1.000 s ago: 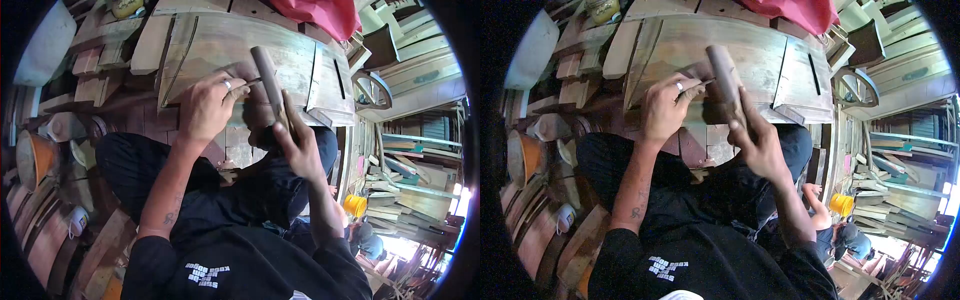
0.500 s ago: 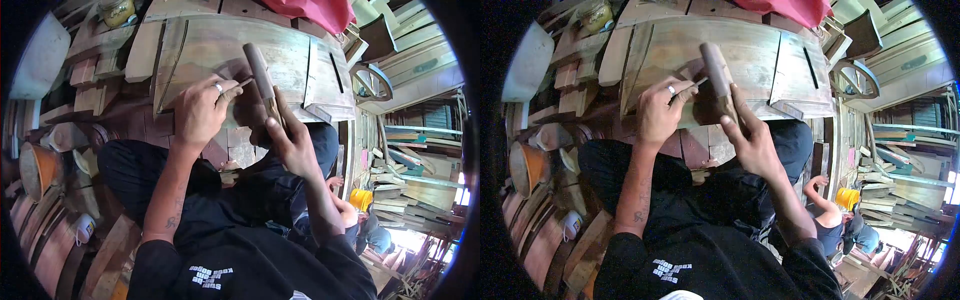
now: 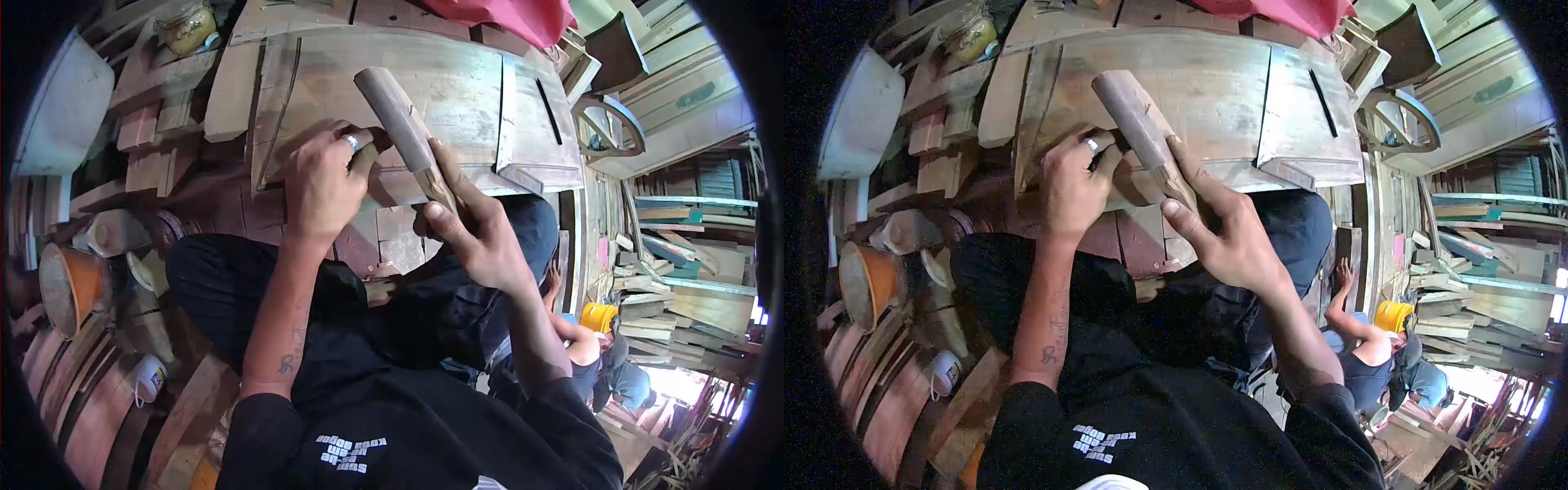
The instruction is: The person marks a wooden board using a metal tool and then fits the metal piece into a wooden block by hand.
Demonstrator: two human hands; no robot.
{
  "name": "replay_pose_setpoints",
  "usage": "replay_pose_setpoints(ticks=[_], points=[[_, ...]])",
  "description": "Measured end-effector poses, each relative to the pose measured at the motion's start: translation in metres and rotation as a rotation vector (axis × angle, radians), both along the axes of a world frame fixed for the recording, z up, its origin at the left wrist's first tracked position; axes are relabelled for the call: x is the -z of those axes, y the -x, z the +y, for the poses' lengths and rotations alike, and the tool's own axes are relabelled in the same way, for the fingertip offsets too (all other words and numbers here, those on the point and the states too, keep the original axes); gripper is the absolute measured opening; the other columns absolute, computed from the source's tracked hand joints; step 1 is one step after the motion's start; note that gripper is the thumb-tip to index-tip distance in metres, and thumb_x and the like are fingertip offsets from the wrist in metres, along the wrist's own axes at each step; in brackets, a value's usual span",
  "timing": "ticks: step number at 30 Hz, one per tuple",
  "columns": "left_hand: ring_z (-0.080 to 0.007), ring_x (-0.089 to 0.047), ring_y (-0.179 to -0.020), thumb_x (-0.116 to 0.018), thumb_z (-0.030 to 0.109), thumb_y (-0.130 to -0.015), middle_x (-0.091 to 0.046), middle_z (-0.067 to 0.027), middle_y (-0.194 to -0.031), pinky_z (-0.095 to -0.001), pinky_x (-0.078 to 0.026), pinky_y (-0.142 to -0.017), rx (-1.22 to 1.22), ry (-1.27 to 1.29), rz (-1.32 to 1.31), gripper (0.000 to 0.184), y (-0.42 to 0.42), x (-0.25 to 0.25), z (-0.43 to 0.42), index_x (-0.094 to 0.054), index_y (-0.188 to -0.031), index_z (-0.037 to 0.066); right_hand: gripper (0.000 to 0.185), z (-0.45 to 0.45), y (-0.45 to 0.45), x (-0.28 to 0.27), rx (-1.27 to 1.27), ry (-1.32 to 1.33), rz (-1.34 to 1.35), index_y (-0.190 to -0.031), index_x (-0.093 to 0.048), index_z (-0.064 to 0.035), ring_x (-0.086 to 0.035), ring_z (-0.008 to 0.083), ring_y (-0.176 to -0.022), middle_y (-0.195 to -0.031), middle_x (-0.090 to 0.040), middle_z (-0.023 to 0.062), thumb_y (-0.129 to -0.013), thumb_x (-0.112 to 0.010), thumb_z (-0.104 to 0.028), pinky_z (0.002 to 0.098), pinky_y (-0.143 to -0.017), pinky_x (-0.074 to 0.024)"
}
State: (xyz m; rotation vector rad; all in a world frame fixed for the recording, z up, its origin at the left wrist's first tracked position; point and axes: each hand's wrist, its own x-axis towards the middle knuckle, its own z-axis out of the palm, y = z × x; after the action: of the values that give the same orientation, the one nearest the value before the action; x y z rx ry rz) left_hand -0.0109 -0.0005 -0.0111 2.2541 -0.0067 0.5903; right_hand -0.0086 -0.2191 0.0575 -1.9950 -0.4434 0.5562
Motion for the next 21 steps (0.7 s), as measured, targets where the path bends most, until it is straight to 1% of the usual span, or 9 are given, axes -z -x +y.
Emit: replay_pose_setpoints(ticks=[1,2,3,6,10,13,16,19,21], points=[[-0.0404,-0.070,-0.091,-0.073,0.006,-0.088,-0.072,-0.0181,-0.097,-0.0455,-0.054,-0.081,-0.006,0.018,0.006,0.018,0.001,-0.001,-0.001,-0.077,-0.106,0.003,0.067,0.000,-0.001,-0.002,0.015,0.005,0.070,-0.164,-0.035,-0.0057,-0.066,0.0231,-0.117,-0.132,-0.067,0.0295,-0.107,-0.062,-0.028,0.0372,-0.106,-0.0472],[-0.0404,-0.070,-0.091,-0.073,0.006,-0.088,-0.072,-0.0181,-0.097,-0.0455,-0.054,-0.081,-0.004,0.015,0.003,0.018,0.002,0.001,-0.001,-0.077,-0.106,0.003,0.066,-0.001,-0.003,0.000,-0.009,-0.005,0.005,-0.165,-0.034,-0.0072,-0.066,0.0201,-0.096,-0.118,-0.072,0.0196,-0.108,-0.061,-0.026,0.0346,-0.094,-0.0513],[-0.0382,-0.069,-0.092,-0.073,0.008,-0.088,-0.072,-0.0151,-0.098,-0.0461,-0.055,-0.080,-0.002,0.028,0.003,0.017,0.000,0.002,-0.002,-0.078,-0.104,0.006,0.066,-0.002,-0.003,-0.003,-0.007,-0.010,-0.005,-0.165,-0.034,-0.0072,-0.066,0.0201,-0.096,-0.118,-0.072,0.0196,-0.108,-0.061,-0.026,0.0346,-0.094,-0.0513],[-0.0340,-0.069,-0.095,-0.072,0.008,-0.086,-0.072,-0.0099,-0.098,-0.0453,-0.056,-0.082,0.052,0.010,-0.071,0.018,-0.003,0.004,0.002,-0.079,-0.103,0.009,0.067,-0.013,-0.002,-0.012,0.167,-0.126,0.194,-0.168,-0.026,-0.0103,-0.050,0.0081,-0.079,-0.092,-0.056,0.0015,-0.110,-0.057,-0.023,0.0247,-0.073,-0.0461],[-0.0281,-0.068,-0.101,-0.072,0.006,-0.085,-0.071,-0.0037,-0.104,-0.0416,-0.057,-0.088,0.157,-0.117,-0.133,0.023,-0.004,-0.001,0.012,-0.081,-0.104,0.012,0.065,-0.046,-0.003,0.004,0.162,-0.149,-0.113,-0.167,-0.023,-0.0043,-0.054,0.0103,-0.090,-0.116,-0.058,0.0046,-0.111,-0.053,-0.019,0.0227,-0.079,-0.0453],[-0.0265,-0.068,-0.101,-0.073,0.007,-0.086,-0.070,-0.0026,-0.111,-0.0417,-0.057,-0.089,0.198,-0.177,-0.138,0.020,-0.010,0.002,0.014,-0.083,-0.103,0.013,0.061,-0.058,-0.006,0.000,0.158,0.182,-0.374,-0.161,-0.039,-0.0026,-0.060,0.0267,-0.111,-0.128,-0.059,0.0180,-0.105,-0.060,-0.012,0.0362,-0.100,-0.0472],[-0.0329,-0.064,-0.110,-0.077,0.006,-0.085,-0.067,-0.0110,-0.115,-0.0423,-0.055,-0.095,0.253,-0.131,0.006,0.031,-0.012,0.002,0.015,-0.078,-0.116,0.009,0.060,-0.055,0.001,0.002,0.136,0.184,-0.535,-0.157,-0.046,-0.0024,-0.058,0.0334,-0.119,-0.132,-0.057,0.0216,-0.100,-0.064,-0.010,0.0405,-0.107,-0.0438],[-0.0335,-0.062,-0.113,-0.079,0.011,-0.086,-0.066,-0.0106,-0.117,-0.0431,-0.054,-0.096,0.191,-0.061,-0.039,0.032,-0.010,0.004,0.012,-0.076,-0.118,0.009,0.065,-0.053,0.008,0.004,0.083,0.276,-0.551,-0.158,-0.048,-0.0085,-0.059,0.0312,-0.112,-0.121,-0.056,0.0189,-0.097,-0.069,-0.009,0.0391,-0.096,-0.0502],[-0.0277,-0.063,-0.110,-0.078,0.025,-0.087,-0.067,-0.0041,-0.113,-0.0433,-0.052,-0.095,0.066,-0.152,-0.123,0.034,-0.013,0.007,0.013,-0.076,-0.119,0.014,0.067,-0.054,0.010,0.021,0.055,0.241,-0.618,-0.158,-0.049,-0.0104,-0.060,0.0332,-0.103,-0.118,-0.053,0.0196,-0.095,-0.070,-0.006,0.0394,-0.092,-0.0520]])
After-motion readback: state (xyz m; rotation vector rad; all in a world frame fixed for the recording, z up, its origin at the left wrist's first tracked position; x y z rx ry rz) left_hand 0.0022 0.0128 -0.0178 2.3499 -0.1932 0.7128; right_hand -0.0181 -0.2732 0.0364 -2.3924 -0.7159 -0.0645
